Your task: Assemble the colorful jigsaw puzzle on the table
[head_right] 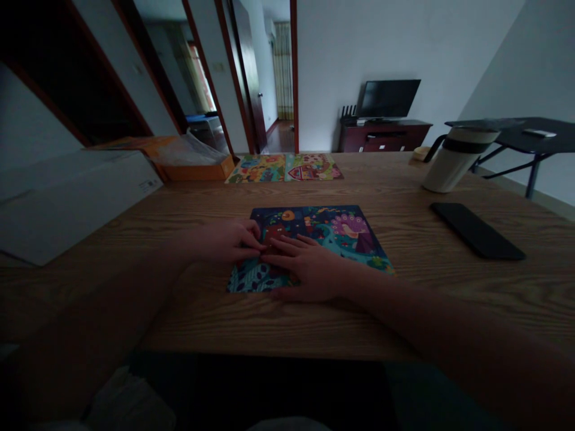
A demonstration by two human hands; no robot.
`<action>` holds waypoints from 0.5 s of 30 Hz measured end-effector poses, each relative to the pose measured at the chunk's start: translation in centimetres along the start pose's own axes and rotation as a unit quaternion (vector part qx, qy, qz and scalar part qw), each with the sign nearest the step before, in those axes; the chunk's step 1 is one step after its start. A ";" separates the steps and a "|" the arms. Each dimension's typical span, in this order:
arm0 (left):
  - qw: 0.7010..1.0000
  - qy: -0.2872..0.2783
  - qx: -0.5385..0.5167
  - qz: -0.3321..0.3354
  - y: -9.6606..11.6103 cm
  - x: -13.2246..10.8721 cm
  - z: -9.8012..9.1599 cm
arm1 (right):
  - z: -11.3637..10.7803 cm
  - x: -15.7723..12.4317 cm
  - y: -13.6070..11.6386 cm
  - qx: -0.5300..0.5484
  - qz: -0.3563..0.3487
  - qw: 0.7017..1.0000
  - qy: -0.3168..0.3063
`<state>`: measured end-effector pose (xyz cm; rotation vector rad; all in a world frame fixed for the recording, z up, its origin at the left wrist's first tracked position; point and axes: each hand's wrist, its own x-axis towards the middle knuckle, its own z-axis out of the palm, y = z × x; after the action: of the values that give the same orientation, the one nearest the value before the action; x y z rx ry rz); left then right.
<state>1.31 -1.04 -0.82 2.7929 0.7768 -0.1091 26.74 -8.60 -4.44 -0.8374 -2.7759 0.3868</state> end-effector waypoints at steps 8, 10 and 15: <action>0.976 0.122 -0.017 -0.177 -5.1 2.4 2.3 | -0.2 0.0 0.8 -0.008 0.012 1.000 -0.013; 0.976 0.130 -0.024 -0.175 -5.9 2.6 2.4 | -0.8 -0.2 0.7 -0.007 0.003 1.000 -0.008; 0.976 0.128 -0.021 -0.174 -5.7 2.1 1.8 | -2.4 -0.7 0.1 -0.029 -0.009 1.000 0.007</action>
<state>0.16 4.34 -4.09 2.6343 1.3087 0.2102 28.02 -8.43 -2.30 -0.8245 -2.7920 0.2970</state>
